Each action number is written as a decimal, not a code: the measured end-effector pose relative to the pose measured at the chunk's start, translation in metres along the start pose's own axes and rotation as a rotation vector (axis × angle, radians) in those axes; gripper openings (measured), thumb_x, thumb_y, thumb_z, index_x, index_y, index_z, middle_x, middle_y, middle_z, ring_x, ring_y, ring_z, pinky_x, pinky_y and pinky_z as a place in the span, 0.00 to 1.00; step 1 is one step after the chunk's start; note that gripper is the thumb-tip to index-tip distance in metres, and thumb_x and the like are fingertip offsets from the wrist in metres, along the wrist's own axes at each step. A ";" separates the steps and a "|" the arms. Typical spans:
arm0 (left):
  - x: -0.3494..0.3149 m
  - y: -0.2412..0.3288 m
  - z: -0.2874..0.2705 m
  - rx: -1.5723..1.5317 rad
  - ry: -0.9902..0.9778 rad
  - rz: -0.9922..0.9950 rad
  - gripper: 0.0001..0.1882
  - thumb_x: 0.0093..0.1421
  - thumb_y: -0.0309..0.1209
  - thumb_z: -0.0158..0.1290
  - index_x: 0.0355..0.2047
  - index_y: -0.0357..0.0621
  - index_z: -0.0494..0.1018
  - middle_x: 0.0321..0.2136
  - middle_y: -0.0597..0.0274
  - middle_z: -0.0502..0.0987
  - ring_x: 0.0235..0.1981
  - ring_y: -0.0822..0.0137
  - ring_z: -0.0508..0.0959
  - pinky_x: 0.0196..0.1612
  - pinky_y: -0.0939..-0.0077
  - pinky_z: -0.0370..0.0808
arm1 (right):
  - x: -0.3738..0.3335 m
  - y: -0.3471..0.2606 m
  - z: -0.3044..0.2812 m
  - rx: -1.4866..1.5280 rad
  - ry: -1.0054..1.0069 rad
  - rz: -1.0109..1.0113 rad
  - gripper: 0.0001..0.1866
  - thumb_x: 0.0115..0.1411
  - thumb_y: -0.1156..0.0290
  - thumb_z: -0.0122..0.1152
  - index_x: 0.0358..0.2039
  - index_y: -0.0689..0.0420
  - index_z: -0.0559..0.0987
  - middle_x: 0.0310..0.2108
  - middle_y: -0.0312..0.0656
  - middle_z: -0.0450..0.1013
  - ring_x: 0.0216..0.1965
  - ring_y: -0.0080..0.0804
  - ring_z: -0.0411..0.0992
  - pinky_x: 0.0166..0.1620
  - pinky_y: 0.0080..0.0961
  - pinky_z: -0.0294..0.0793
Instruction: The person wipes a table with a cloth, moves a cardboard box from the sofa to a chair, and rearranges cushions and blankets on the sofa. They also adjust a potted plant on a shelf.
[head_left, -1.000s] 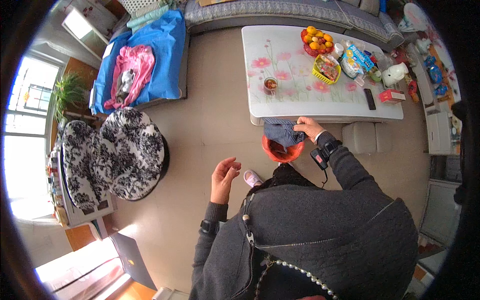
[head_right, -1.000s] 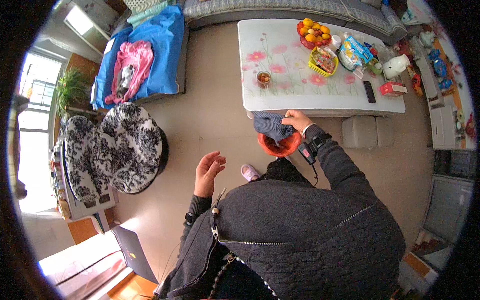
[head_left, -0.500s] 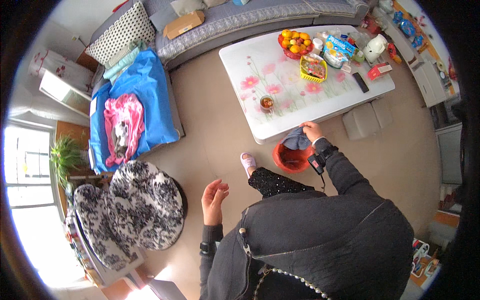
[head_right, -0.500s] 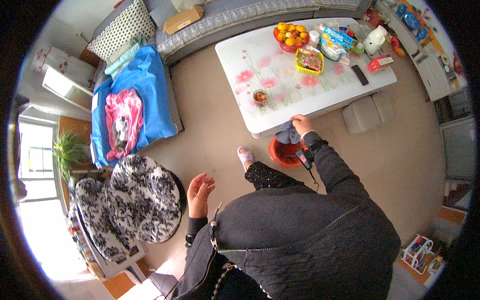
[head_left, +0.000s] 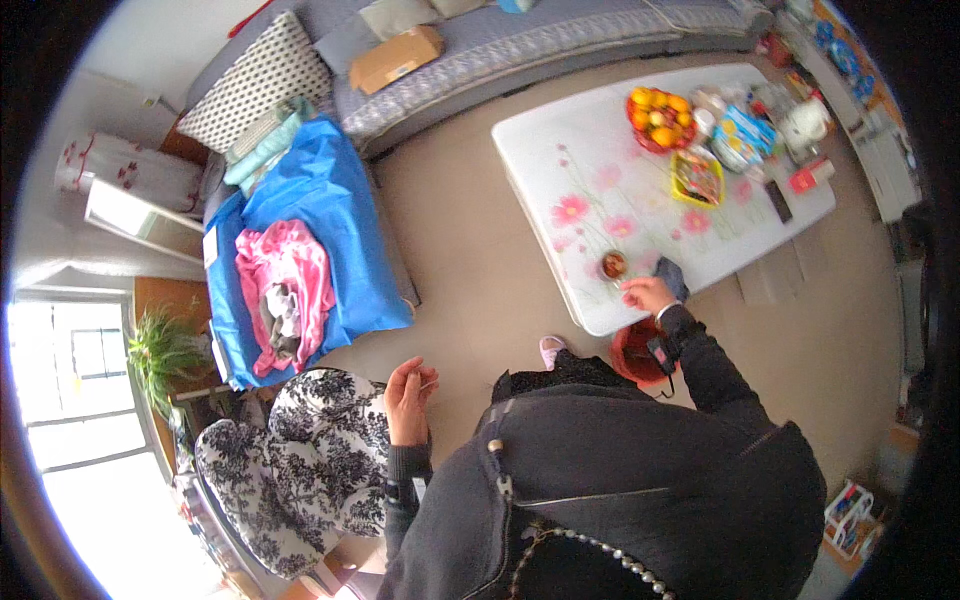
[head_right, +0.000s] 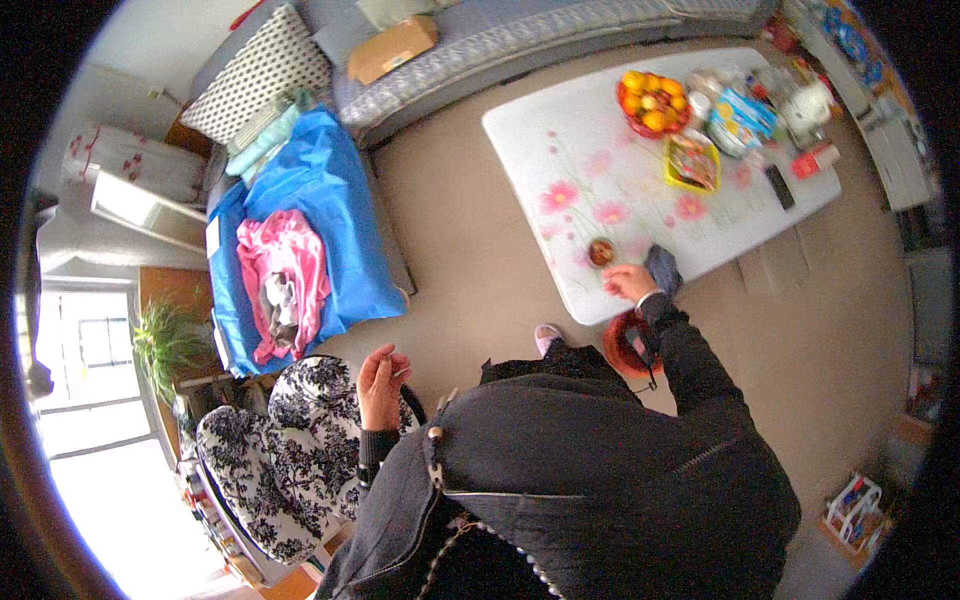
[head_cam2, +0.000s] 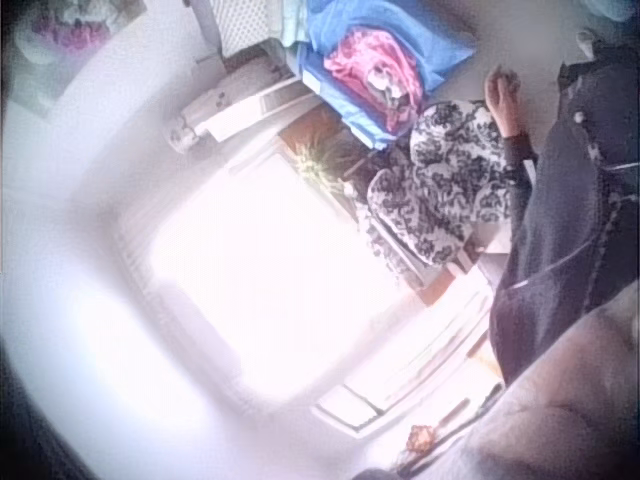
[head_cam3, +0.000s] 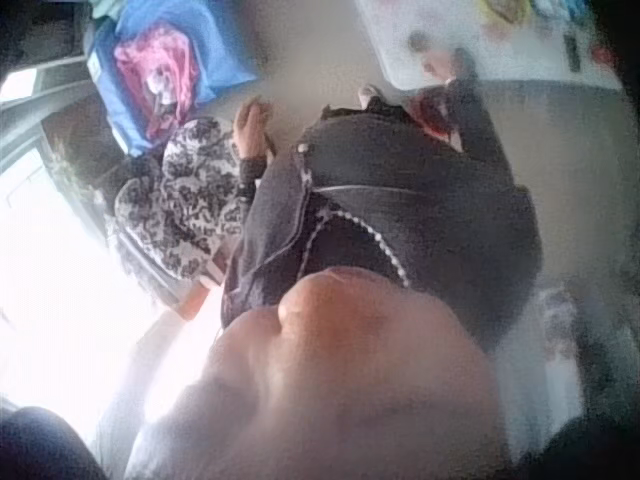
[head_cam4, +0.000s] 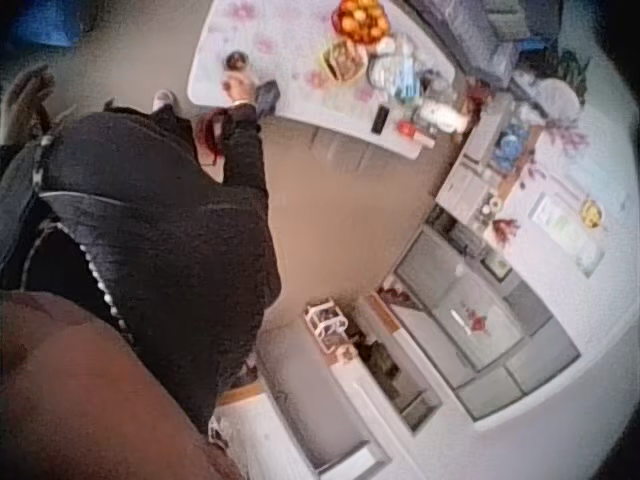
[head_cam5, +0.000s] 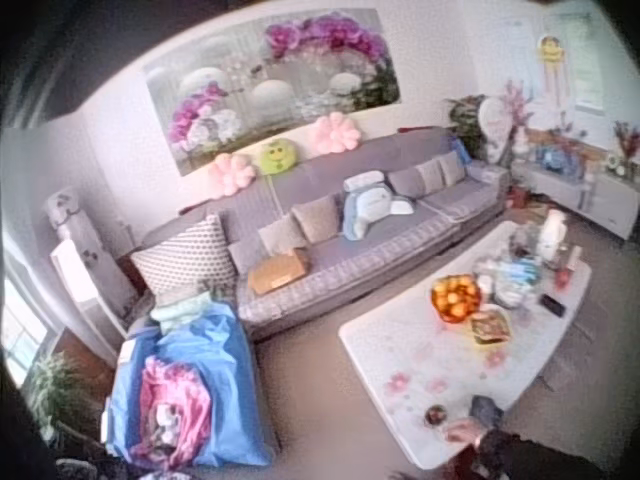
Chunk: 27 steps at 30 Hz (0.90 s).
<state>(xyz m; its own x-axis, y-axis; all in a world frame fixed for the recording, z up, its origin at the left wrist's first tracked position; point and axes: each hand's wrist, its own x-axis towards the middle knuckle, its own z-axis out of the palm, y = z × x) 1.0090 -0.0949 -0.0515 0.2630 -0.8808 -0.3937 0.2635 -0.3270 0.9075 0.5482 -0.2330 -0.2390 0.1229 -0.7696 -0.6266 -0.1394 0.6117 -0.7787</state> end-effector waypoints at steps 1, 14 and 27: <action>0.013 0.010 -0.002 0.012 0.013 -0.019 0.13 0.66 0.30 0.46 0.48 0.39 0.69 0.36 0.61 0.76 0.39 0.70 0.76 0.43 0.76 0.73 | -0.003 -0.027 0.027 -0.001 -0.098 -0.029 0.12 0.57 0.73 0.53 0.41 0.60 0.79 0.27 0.39 0.78 0.26 0.22 0.75 0.28 0.15 0.73; 0.127 0.305 0.059 1.020 -0.471 1.365 0.21 0.43 0.24 0.57 0.41 0.47 0.76 0.33 0.59 0.76 0.33 0.62 0.77 0.37 0.68 0.74 | 0.036 -0.254 0.210 -0.109 -0.394 -0.413 0.13 0.63 0.75 0.46 0.45 0.63 0.76 0.31 0.37 0.75 0.35 0.21 0.73 0.43 0.20 0.73; 0.286 0.428 -0.003 0.763 -0.522 1.257 0.15 0.56 0.33 0.49 0.44 0.46 0.74 0.34 0.60 0.77 0.37 0.65 0.77 0.50 0.57 0.72 | 0.141 -0.372 0.259 -0.061 -0.175 -0.268 0.14 0.62 0.75 0.46 0.46 0.63 0.75 0.33 0.37 0.74 0.36 0.20 0.72 0.43 0.18 0.72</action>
<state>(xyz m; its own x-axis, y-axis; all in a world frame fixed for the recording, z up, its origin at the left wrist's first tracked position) 1.2002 -0.4860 0.2235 -0.4376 -0.6761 0.5929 -0.4285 0.7364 0.5236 0.8722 -0.5215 -0.0454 0.3291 -0.8557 -0.3993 -0.1375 0.3749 -0.9168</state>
